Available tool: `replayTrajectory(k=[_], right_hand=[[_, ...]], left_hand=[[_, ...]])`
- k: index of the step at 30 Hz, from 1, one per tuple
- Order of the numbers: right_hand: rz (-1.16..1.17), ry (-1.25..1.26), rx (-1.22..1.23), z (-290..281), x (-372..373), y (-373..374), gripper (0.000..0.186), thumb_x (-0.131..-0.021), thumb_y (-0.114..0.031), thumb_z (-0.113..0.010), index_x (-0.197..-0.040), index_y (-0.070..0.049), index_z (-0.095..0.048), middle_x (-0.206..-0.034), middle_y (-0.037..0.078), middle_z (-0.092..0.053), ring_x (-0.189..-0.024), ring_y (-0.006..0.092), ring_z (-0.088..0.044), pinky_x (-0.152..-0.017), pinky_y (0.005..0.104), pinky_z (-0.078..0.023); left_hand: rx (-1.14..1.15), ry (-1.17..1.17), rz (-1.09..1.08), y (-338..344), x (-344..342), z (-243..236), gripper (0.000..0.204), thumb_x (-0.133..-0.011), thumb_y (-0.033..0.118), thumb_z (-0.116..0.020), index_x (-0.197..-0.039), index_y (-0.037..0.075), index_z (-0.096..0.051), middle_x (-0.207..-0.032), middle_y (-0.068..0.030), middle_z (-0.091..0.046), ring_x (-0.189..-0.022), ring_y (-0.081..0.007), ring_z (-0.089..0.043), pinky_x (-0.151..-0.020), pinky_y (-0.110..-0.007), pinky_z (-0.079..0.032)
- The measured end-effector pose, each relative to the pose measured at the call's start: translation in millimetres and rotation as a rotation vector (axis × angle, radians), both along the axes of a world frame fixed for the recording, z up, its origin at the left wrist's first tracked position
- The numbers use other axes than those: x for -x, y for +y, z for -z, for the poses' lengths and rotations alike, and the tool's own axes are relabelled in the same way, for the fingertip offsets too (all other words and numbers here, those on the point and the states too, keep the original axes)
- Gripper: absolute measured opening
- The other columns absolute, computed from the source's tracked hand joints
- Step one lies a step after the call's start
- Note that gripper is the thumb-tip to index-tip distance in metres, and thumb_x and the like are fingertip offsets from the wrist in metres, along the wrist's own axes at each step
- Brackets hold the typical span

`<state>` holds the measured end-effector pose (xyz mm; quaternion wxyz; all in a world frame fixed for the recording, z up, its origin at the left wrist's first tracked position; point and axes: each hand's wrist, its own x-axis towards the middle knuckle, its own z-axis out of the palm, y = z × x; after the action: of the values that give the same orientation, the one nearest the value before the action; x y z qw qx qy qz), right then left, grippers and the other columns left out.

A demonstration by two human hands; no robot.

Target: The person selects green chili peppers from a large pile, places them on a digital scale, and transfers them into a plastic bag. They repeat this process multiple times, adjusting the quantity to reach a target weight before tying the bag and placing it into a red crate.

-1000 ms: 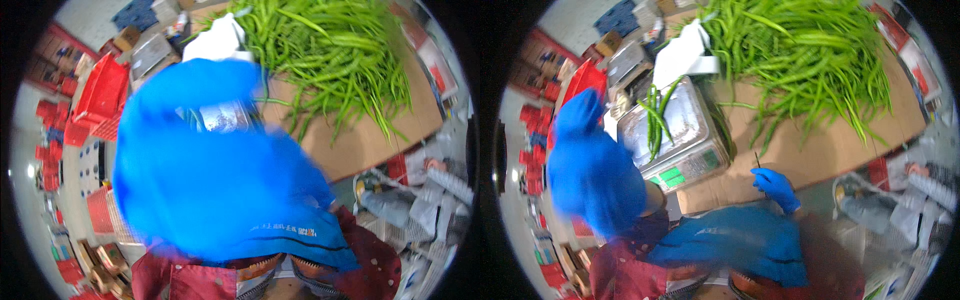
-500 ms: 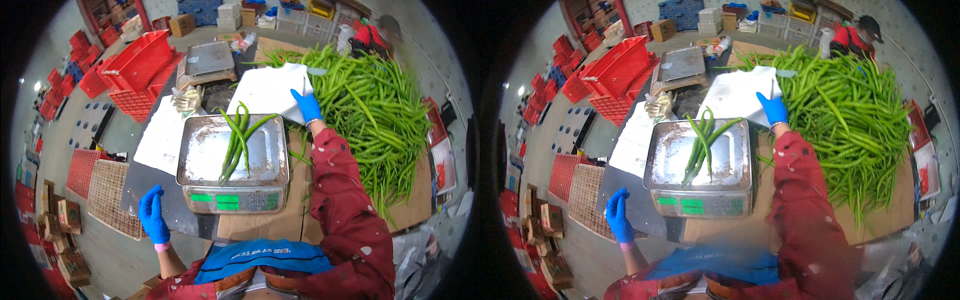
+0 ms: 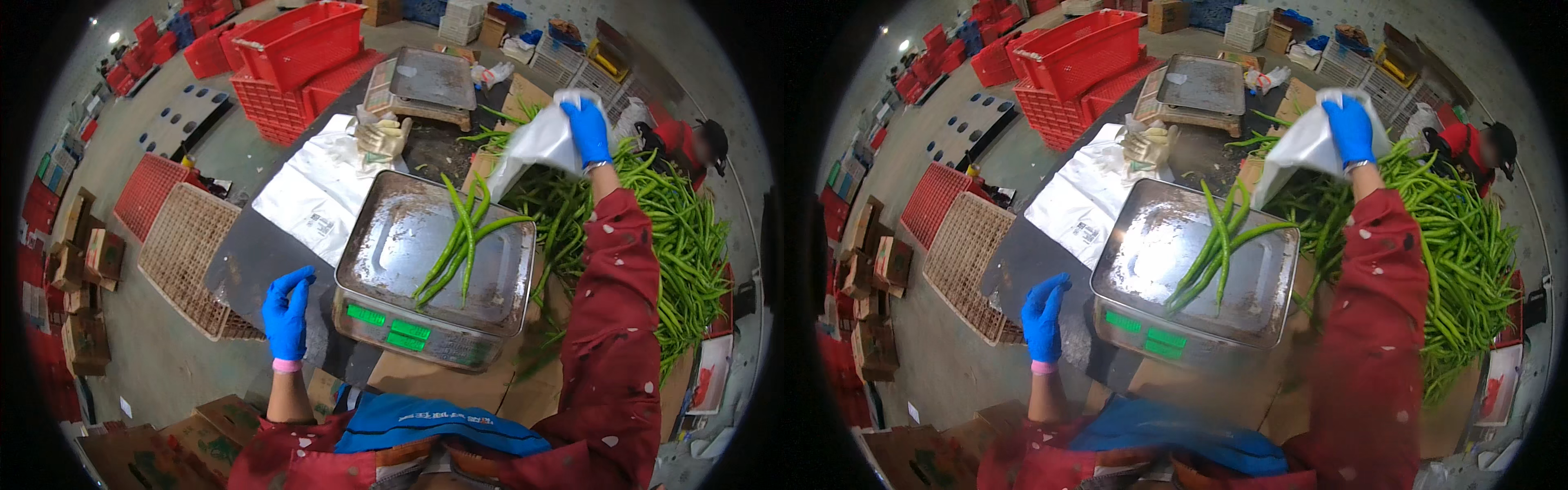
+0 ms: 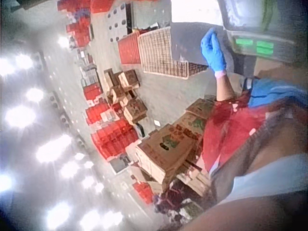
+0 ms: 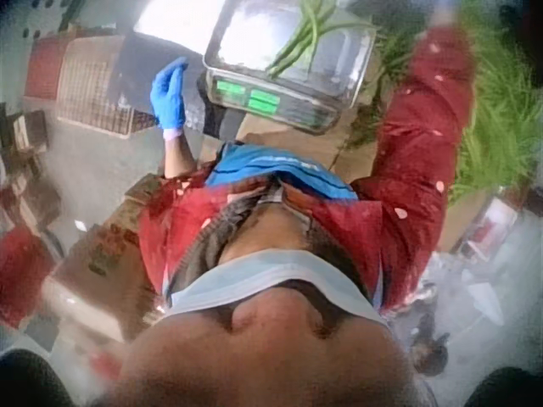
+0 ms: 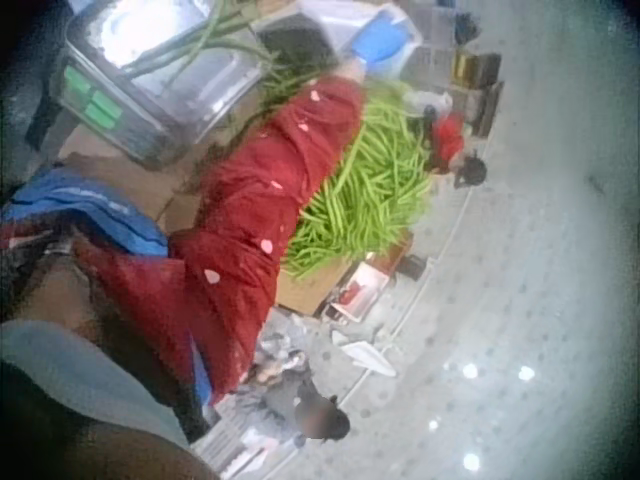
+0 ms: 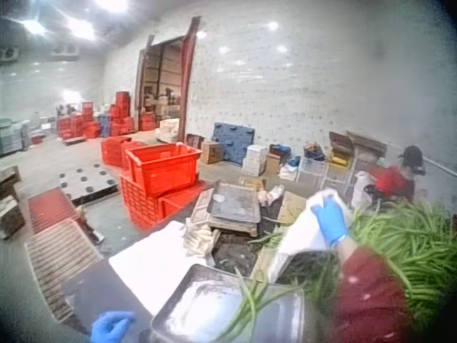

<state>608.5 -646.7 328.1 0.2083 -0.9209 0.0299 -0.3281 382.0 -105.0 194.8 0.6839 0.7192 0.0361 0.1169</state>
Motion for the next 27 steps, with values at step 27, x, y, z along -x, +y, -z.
replayTrajectory(k=[27], right_hand=[[-0.490, 0.527, 0.357, 48.3, -111.2, 315.8, 0.053, -0.084, -0.050, -0.056, -0.114, -0.007, -0.064, -0.114, 0.019, -0.063, -0.104, 0.0335, -0.061, -0.091, 0.0429, -0.048]], left_hand=[[0.446, 0.443, 0.033, 133.0, -113.6, 81.9, 0.052, -0.086, 0.009, -0.061, -0.134, 0.002, -0.042, -0.106, -0.0084, -0.066, -0.074, -0.0130, -0.062, -0.063, -0.023, -0.047]])
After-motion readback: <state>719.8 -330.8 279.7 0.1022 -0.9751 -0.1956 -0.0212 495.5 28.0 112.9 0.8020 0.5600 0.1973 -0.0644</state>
